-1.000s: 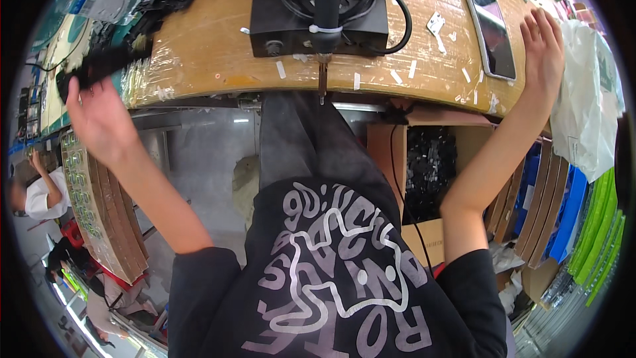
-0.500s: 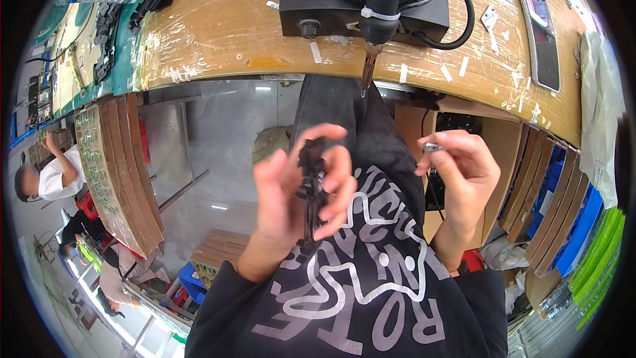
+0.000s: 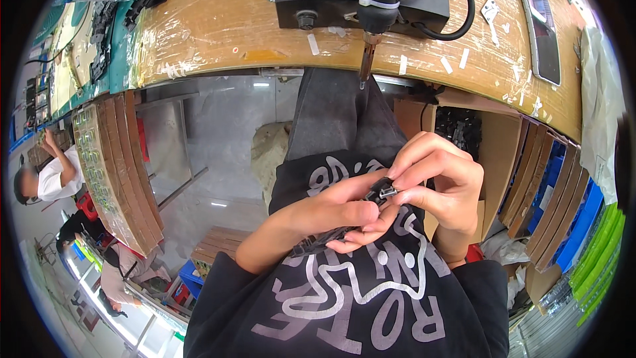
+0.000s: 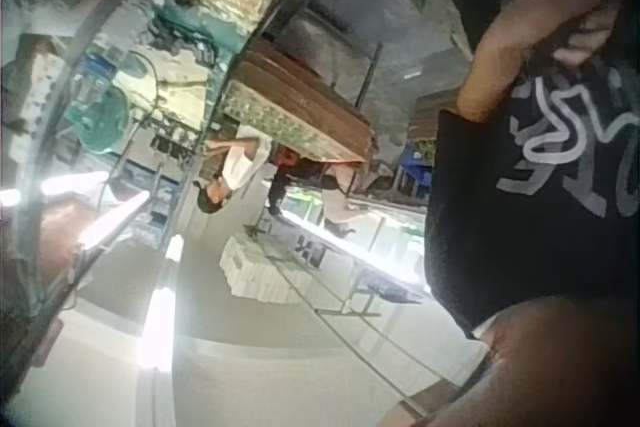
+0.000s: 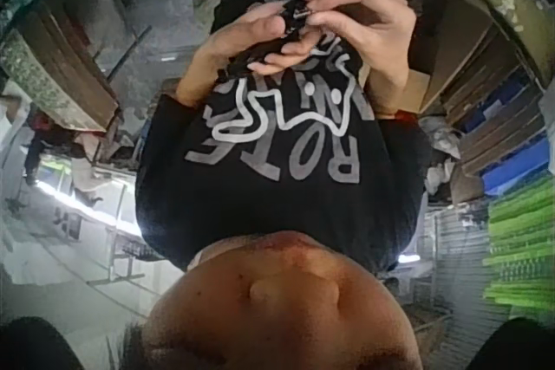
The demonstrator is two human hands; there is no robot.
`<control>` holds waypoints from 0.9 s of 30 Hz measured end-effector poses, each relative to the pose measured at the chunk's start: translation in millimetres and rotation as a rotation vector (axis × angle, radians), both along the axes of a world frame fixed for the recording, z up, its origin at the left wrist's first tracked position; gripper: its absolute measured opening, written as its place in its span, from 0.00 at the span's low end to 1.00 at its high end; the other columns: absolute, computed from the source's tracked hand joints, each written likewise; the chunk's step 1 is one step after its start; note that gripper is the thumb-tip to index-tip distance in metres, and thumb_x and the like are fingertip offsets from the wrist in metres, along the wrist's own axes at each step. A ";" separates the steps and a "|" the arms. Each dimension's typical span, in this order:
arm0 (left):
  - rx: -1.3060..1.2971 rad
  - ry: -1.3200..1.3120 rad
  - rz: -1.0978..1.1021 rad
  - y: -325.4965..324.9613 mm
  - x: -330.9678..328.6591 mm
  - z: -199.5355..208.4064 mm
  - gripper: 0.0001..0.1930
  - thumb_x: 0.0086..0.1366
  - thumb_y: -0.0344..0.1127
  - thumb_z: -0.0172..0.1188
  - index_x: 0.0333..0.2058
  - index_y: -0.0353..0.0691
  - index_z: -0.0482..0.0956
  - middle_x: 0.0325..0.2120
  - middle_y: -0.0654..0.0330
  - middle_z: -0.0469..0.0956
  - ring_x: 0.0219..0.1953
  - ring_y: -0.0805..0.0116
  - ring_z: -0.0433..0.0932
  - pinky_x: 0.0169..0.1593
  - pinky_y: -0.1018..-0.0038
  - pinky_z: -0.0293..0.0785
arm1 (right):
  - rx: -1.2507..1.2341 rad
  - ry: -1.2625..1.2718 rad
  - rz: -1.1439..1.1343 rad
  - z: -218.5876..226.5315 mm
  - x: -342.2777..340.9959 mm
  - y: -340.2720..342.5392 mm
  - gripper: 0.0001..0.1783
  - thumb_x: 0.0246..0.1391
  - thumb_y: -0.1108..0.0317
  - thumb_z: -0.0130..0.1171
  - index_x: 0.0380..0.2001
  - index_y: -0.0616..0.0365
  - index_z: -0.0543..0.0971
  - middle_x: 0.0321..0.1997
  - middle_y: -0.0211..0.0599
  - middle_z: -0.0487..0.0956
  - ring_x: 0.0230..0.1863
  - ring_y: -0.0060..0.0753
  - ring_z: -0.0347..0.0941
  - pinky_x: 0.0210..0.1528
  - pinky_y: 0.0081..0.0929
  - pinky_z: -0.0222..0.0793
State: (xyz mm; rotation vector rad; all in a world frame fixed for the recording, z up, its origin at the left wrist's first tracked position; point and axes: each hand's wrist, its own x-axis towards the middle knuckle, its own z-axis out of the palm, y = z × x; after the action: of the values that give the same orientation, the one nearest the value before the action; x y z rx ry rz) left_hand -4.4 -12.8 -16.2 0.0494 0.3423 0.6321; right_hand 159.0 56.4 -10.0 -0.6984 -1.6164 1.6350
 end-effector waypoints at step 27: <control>0.261 0.227 -0.084 0.9 1.2 -14.1 0.38 0.50 0.57 0.56 0.47 0.32 0.53 0.17 0.63 0.61 0.12 0.81 0.62 0.11 0.87 0.57 | 0.132 -0.174 0.088 -6.7 2.9 -1.6 0.07 0.35 0.77 0.60 0.22 0.64 0.74 0.25 0.37 0.74 0.28 0.34 0.70 0.33 0.28 0.65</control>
State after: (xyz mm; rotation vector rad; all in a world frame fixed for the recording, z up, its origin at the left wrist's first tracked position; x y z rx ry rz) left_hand -3.1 -11.8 -30.3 0.3859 0.4723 0.5859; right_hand 162.0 54.8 -16.7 -0.7273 -1.8844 1.5474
